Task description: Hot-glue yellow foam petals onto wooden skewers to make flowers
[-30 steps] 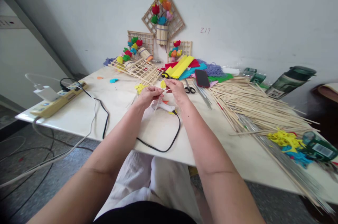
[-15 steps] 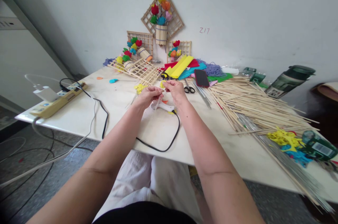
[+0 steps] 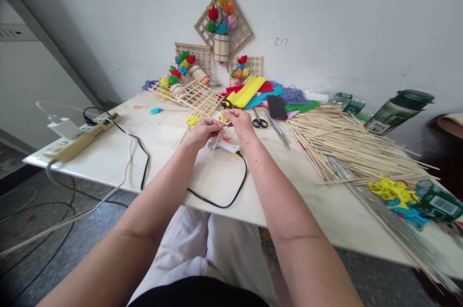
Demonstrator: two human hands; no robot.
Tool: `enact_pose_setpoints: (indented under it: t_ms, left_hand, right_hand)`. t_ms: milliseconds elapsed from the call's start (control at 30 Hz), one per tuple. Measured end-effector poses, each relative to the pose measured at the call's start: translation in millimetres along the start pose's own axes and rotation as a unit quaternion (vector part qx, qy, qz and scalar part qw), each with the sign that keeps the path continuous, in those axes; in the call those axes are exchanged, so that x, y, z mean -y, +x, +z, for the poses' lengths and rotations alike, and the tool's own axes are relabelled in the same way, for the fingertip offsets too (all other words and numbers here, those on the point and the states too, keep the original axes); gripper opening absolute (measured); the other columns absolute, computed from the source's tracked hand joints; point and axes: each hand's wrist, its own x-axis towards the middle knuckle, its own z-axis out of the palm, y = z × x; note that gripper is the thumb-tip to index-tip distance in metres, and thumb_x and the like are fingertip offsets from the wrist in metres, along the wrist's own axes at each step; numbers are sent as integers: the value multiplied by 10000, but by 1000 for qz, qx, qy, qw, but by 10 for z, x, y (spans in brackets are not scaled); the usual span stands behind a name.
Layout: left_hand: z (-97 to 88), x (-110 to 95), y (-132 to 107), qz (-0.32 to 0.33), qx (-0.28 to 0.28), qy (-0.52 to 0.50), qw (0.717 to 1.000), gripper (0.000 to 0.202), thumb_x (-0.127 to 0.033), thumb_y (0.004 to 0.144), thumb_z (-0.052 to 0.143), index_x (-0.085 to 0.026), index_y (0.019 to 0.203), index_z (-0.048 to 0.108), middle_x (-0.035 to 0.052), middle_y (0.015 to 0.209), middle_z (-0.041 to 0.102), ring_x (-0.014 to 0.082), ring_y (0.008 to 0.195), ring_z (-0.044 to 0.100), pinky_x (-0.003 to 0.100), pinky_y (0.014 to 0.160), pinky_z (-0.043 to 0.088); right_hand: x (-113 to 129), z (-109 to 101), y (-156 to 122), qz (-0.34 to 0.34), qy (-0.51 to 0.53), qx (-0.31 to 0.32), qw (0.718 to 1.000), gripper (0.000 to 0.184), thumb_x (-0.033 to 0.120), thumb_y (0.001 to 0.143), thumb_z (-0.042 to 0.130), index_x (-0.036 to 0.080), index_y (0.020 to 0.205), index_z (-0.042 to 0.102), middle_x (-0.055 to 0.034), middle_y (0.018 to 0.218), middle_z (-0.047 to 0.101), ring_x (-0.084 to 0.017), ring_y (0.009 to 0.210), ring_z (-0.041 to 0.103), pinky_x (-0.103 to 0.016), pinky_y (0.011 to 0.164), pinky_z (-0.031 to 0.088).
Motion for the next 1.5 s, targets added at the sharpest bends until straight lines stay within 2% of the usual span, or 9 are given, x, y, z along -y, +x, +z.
enact_pose_setpoints:
  t_ms: [133, 267, 500, 633, 800, 900, 1067, 1200, 1500]
  left_hand:
    - [-9, 14, 13, 5, 1, -1, 1000, 238, -288, 588, 749, -110, 678, 618, 14, 561, 616, 47, 431, 456, 192, 435, 301]
    - [-16, 30, 26, 4, -3, 0, 1000, 261, -295, 569, 757, -109, 703, 630, 12, 562, 619, 49, 437, 460, 191, 438, 312]
    - [-5, 28, 18, 19, 0, 8, 1000, 252, -298, 572, 749, -104, 685, 633, 17, 559, 624, 41, 431, 440, 195, 440, 309]
    - [7, 18, 12, 15, -7, 15, 1000, 264, -312, 552, 758, -112, 664, 628, 15, 554, 623, 43, 431, 434, 203, 439, 307]
    - [-14, 20, 26, 18, -14, -7, 1000, 283, -329, 553, 771, -124, 677, 621, 0, 559, 615, 52, 461, 474, 201, 465, 327]
    - [-28, 25, 35, 17, -13, -7, 1000, 281, -331, 564, 771, -124, 688, 628, 2, 570, 618, 51, 464, 478, 203, 469, 328]
    - [-8, 18, 27, 14, -9, 2, 1000, 311, -358, 563, 776, -118, 696, 629, 4, 568, 619, 39, 437, 457, 199, 448, 324]
    - [29, -18, -4, -14, -1, 2, 1000, 349, -366, 540, 796, -111, 708, 628, 7, 556, 615, 35, 421, 450, 191, 432, 328]
    - [-12, 12, 14, 3, 18, 15, 1000, 343, -374, 545, 792, -111, 700, 637, 5, 556, 611, 44, 446, 470, 194, 459, 349]
  right_hand:
    - [14, -14, -20, 20, -14, 42, 999, 196, 334, 578, 706, 171, 586, 597, 19, 599, 599, -91, 538, 501, -258, 577, 410]
    - [2, -28, -13, 23, -23, 39, 999, 214, 355, 572, 711, 176, 618, 602, 27, 618, 591, -93, 565, 498, -247, 574, 408]
    - [-86, -38, 35, 12, -21, 40, 999, 256, 359, 552, 737, 177, 543, 557, 43, 536, 530, -98, 542, 486, -269, 595, 431]
    - [-83, -18, 27, 9, -38, 18, 999, 272, 374, 541, 746, 178, 532, 558, 35, 536, 543, -104, 553, 493, -265, 583, 430]
    - [-23, -39, -4, 21, -28, 37, 999, 289, 444, 596, 702, 173, 689, 659, -2, 682, 634, -108, 605, 539, -251, 582, 423]
    - [-7, -61, -3, 20, -3, 8, 1000, 301, 431, 570, 720, 184, 735, 673, 7, 690, 630, -106, 611, 537, -250, 580, 424]
    - [-23, -43, 14, -6, -23, -24, 999, 235, 369, 541, 744, 178, 635, 643, 34, 584, 565, -85, 534, 469, -255, 556, 400]
    - [-21, -33, 21, -20, -45, -56, 997, 224, 365, 541, 735, 179, 612, 632, 40, 549, 543, -80, 506, 428, -255, 532, 383]
    - [-7, -53, 34, 9, 1, -22, 1000, 243, 382, 529, 733, 183, 627, 634, 32, 561, 565, -84, 512, 464, -247, 530, 399]
